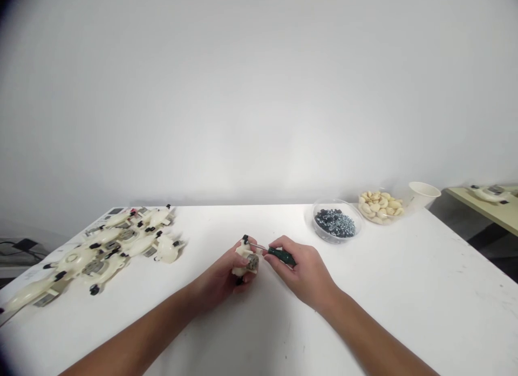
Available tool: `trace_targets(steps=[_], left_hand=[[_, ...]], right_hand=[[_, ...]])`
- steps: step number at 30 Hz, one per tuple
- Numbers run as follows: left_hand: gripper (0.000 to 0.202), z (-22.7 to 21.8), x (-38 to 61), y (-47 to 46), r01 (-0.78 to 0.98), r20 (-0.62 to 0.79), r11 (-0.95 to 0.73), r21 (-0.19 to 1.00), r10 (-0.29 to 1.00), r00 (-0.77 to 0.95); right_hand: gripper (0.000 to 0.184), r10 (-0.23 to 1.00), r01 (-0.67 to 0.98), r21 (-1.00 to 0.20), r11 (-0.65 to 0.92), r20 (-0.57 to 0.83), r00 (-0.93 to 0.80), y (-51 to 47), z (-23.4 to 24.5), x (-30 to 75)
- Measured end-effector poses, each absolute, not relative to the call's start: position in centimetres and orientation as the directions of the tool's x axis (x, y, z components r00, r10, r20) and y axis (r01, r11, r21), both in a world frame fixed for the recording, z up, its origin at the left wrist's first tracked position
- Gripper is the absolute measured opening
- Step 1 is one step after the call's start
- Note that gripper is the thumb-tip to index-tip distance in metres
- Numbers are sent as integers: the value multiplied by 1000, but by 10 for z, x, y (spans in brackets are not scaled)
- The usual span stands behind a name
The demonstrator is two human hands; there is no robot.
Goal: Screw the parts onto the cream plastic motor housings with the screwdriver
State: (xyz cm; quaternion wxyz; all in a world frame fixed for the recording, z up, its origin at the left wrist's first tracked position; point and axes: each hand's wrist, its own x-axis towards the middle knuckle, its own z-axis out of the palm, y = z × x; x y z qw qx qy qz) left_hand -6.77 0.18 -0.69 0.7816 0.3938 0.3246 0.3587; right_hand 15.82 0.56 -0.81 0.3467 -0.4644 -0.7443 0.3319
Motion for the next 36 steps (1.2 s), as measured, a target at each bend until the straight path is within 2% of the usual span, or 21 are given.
trace_targets(steps=[9, 19, 24, 32, 36], left_hand=[[20, -5, -67, 0, -205, -225, 372, 905, 828, 513], [20, -3, -66, -4, -185, -217, 352, 917, 832, 510], [17, -4, -67, -2, -257, -212, 397, 881, 818, 535], [28, -4, -70, 3, -354, -287, 573, 740, 743, 605], [28, -6, -70, 4, -374, -297, 589, 716, 742, 601]], right_hand=[[20, 872, 421, -782, 460, 310, -378, 10, -5, 163], [23, 892, 415, -821, 392, 230, -389, 13, -4, 163], [21, 887, 430, -800, 419, 261, -380, 12, -5, 161], [22, 891, 482, -760, 436, 290, -349, 8, -6, 160], [24, 899, 503, -752, 425, 288, -330, 7, -5, 160]])
